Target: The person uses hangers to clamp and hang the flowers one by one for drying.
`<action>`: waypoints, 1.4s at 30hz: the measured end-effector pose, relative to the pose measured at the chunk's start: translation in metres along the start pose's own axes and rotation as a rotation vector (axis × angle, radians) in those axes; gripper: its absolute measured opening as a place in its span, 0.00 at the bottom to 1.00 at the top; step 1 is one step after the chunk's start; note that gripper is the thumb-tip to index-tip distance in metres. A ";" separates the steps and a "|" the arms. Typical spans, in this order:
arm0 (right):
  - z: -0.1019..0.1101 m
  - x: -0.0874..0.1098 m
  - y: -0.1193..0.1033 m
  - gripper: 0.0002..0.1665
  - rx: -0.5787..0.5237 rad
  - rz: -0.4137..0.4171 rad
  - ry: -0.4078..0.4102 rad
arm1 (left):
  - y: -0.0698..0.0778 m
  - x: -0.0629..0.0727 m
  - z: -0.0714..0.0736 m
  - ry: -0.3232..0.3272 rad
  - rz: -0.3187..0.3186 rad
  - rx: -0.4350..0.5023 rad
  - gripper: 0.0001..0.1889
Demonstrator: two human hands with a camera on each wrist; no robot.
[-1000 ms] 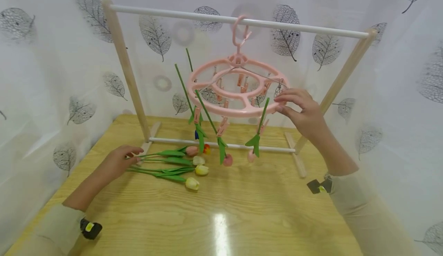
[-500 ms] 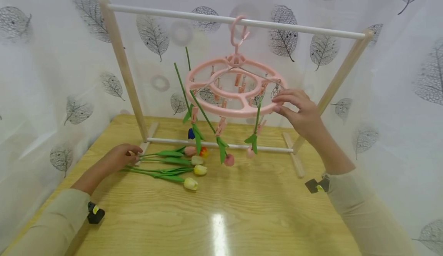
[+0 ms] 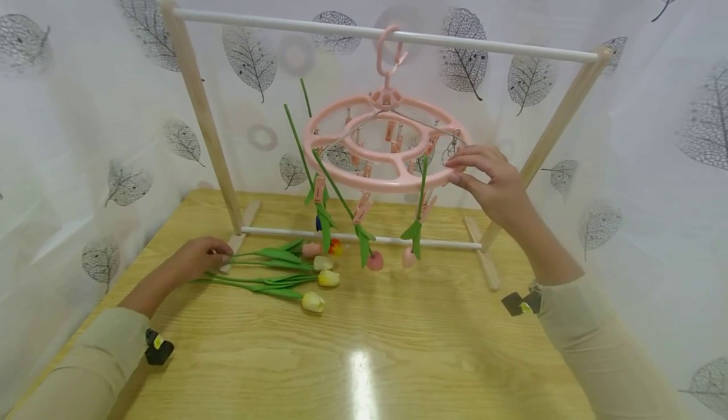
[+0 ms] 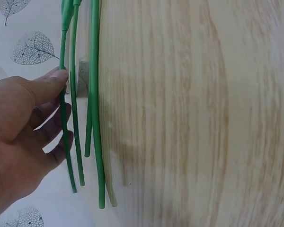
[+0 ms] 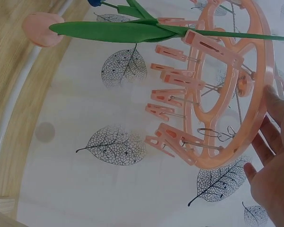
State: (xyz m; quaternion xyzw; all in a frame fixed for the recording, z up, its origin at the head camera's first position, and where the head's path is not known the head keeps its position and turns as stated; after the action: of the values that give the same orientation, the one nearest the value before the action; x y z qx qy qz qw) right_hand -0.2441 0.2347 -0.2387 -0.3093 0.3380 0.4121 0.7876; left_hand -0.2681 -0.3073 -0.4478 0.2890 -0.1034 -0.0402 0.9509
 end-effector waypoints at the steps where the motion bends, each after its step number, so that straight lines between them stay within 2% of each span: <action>1: 0.000 0.000 0.000 0.13 0.000 0.000 0.000 | 0.000 0.001 0.001 0.017 -0.007 -0.002 0.12; 9: 0.000 0.000 -0.001 0.14 -0.007 0.018 0.004 | 0.000 0.009 0.011 0.113 -0.049 0.009 0.12; 16: 0.001 -0.001 -0.003 0.13 -0.009 -0.006 -0.006 | -0.004 0.027 0.023 0.167 -0.017 0.021 0.15; 20: 0.001 -0.003 -0.003 0.13 -0.011 -0.002 -0.003 | -0.008 0.041 0.031 0.208 -0.007 0.020 0.16; 26: -0.001 -0.003 -0.003 0.13 -0.021 0.004 -0.002 | -0.017 0.072 0.043 0.277 -0.006 0.017 0.14; 29: -0.001 -0.002 -0.003 0.13 -0.021 -0.006 -0.001 | -0.018 0.085 0.047 0.266 0.000 0.023 0.13; 33: 0.001 0.000 -0.005 0.13 -0.018 -0.011 0.009 | -0.011 0.097 0.046 0.224 0.021 0.010 0.14; 36: 0.002 0.001 -0.005 0.14 -0.020 -0.014 0.014 | 0.000 0.104 0.039 0.204 0.006 0.016 0.13; 42: 0.001 0.002 -0.005 0.14 -0.023 -0.019 0.026 | 0.025 0.108 0.018 0.168 -0.078 0.094 0.11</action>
State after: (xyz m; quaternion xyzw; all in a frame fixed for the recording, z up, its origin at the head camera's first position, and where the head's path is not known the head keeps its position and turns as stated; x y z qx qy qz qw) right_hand -0.2387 0.2341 -0.2386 -0.3266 0.3406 0.4045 0.7834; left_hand -0.1668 -0.3108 -0.4001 0.3395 -0.0139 -0.0478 0.9393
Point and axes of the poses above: each hand's wrist, its own x-axis away from the middle knuckle, its own z-axis out of the back of the hand, y = z × x, the point moved 3 cm from there along -x, towards the middle knuckle, and after that the axes turned 13 degrees about z, right-handed, at the moved point
